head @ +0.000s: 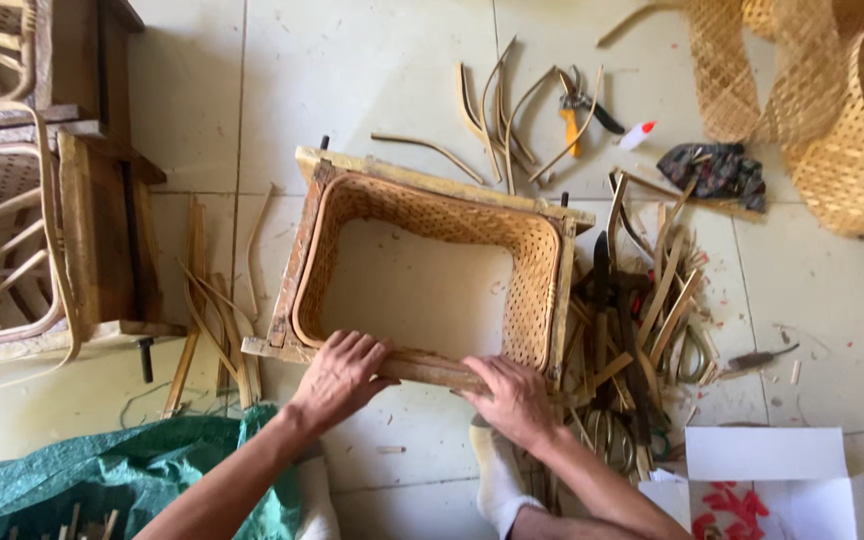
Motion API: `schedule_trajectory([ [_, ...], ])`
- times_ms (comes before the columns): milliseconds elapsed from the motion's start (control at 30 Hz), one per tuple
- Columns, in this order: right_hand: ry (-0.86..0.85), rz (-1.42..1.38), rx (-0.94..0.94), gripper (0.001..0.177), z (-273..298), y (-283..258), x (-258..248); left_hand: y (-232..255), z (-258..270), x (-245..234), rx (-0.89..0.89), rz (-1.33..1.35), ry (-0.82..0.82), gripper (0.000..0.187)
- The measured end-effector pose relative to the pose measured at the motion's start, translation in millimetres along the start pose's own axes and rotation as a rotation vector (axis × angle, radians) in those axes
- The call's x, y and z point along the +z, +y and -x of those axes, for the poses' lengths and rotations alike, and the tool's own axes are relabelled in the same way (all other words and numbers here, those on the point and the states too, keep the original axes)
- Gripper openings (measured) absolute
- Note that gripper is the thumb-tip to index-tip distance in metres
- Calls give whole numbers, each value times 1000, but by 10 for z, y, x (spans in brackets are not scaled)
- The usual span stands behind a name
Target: The person is assembling a rectangular basket by fitting a pre-woven basket body into a wooden mold. They use a knife and a hammer to adjust and secure the basket's frame and edges.
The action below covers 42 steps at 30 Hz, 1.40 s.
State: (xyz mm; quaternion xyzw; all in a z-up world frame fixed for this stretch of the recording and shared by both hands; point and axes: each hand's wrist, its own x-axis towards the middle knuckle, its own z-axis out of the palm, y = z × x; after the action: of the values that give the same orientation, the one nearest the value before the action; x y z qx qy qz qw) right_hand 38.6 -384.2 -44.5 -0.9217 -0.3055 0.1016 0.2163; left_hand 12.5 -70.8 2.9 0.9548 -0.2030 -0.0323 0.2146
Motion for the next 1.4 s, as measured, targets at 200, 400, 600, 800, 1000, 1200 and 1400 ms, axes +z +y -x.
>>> schedule_trajectory([
  [200, -63, -99, 56, 43, 79, -39, -204, 143, 89, 52, -28, 58, -58, 47],
  [400, -90, -119, -87, 72, 226, -160, -390, 447, 417, 94, 61, 185, -88, 62],
  [600, -459, -95, 48, 50, 33, -215, -425, 444, 422, 95, -28, 356, -180, 61],
  [800, -790, -155, 225, 66, -407, -435, -855, 405, 377, 96, -35, 369, -256, 56],
  [1000, -919, -456, 421, 80, -672, -653, -882, 416, 385, 183, -50, 366, -282, 56],
  [1200, -930, -156, 228, 99, -615, -850, -900, 496, 340, -36, -76, 352, -294, 55],
  [1400, -801, -299, 271, 87, -689, -814, -1055, 276, 173, -209, -306, 479, -399, 77],
])
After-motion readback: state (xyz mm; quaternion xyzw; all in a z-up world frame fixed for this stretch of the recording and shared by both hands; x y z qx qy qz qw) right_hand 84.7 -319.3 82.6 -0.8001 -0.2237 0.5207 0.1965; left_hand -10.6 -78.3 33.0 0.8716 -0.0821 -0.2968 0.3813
